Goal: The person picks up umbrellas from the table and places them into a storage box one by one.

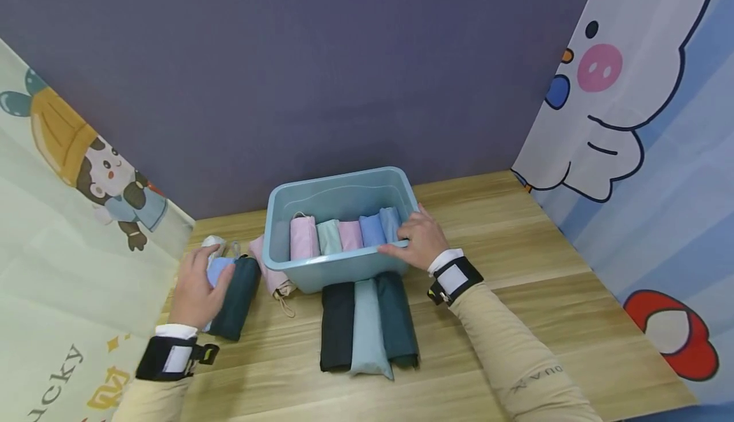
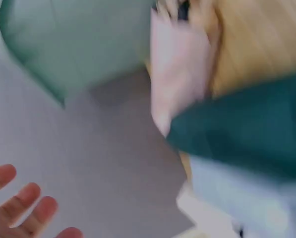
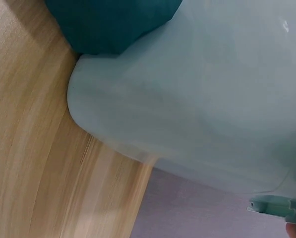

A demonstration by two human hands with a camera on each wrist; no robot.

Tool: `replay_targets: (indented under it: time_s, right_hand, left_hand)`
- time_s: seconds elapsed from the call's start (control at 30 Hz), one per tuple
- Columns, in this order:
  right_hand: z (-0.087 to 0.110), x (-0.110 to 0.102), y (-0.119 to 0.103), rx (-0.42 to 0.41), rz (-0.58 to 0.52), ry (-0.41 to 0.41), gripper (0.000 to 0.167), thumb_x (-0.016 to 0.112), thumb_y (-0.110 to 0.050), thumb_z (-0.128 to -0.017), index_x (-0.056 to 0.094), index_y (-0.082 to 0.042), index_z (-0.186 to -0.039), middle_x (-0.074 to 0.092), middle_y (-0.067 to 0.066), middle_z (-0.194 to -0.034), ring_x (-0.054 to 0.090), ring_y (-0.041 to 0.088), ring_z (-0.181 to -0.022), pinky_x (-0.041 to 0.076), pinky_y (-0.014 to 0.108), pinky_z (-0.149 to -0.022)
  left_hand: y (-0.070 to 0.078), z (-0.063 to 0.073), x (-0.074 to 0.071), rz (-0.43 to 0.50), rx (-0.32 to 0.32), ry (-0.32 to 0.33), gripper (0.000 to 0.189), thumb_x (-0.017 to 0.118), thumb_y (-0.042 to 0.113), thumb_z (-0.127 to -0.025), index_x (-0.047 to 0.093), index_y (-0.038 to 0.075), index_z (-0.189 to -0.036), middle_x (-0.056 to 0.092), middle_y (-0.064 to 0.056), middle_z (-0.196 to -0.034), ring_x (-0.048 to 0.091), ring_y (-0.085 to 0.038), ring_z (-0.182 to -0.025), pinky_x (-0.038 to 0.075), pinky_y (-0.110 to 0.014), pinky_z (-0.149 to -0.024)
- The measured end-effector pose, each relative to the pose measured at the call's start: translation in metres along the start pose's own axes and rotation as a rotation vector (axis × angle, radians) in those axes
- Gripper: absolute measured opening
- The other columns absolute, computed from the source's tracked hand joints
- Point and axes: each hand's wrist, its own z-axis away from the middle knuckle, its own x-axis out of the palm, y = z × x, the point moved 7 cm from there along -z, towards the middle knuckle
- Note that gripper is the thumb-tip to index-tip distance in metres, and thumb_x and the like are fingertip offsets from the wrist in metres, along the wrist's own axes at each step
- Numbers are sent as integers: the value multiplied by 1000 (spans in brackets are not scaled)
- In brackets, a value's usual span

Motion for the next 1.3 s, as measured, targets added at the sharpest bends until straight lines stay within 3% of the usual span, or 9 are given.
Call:
replay_targets:
  time_s: [0.13, 0.27, 0.43, 0.63, 0.73, 0.83, 1.13, 1.3]
  right_hand:
    - [0, 2, 1, 5, -5, -4, 66, 44, -80, -80, 39, -22, -48, 33, -11, -50, 43, 14, -58, 33, 60, -103]
    - [1, 3, 4, -3, -6, 6, 65, 50, -77, -79, 36, -22, -48, 31, -11, -51, 44, 14, -59, 33, 60, -102]
    - [2, 0, 3, -9, -6, 13, 64, 53, -75, -79, 36, -22, -48, 32, -11, -51, 45, 14, -59, 34, 62, -101]
    - [2, -1, 2, -12, 4, 22, 65, 48, -77, -80, 37, -22, -48, 34, -10, -51, 45, 14, -58, 35, 61, -100]
    - [1, 0, 1, -28, 6, 34, 65, 48, -77, -80, 37, -22, -48, 34, -10, -51, 44, 14, -58, 36, 62, -98]
    - [0, 0, -1, -41, 8, 43, 65, 46, -77, -81, 38, -22, -48, 34, -11, -51, 44, 14, -57, 37, 62, -97]
    - [0, 1, -1, -15, 21, 23, 66, 41, -79, -81, 34, -23, -48, 27, -13, -49, 43, 13, -58, 35, 60, -101]
    - [0, 0, -2, -20, 20, 31, 66, 42, -78, -82, 34, -22, -48, 27, -13, -50, 43, 13, -57, 36, 61, -100]
  left_hand:
    - [-42, -9, -22, -74, -127, -91, 49, 65, 19, -89, 50, -7, -127, 50, -29, -116, 48, -47, -105, 39, -60, -81]
    - [-88, -13, -26, -154, -237, -246, 53, 57, 27, -95, 44, -11, -130, 47, -35, -118, 48, -51, -105, 40, -63, -80]
    - [-141, -12, -9, -205, -309, -436, 62, 54, 37, -95, 42, -15, -128, 52, -39, -113, 54, -51, -97, 45, -58, -73]
    - [-185, -5, 24, -231, -402, -666, 78, 53, 51, -92, 37, -17, -128, 55, -41, -111, 56, -53, -99, 47, -55, -78]
    - [-198, -2, 35, -251, -463, -748, 83, 51, 53, -92, 34, -19, -131, 49, -44, -118, 51, -57, -106, 45, -57, -84]
    - [-204, 0, 42, -256, -497, -790, 83, 53, 49, -90, 33, -22, -129, 45, -46, -120, 48, -58, -108, 44, -58, -87]
    - [-214, 3, 53, -272, -470, -765, 74, 56, 42, -89, 40, -23, -121, 51, -43, -112, 54, -55, -98, 46, -55, -82]
    - [-210, 1, 54, -267, -431, -742, 62, 59, 36, -88, 50, -21, -110, 58, -38, -100, 59, -47, -85, 47, -52, -73]
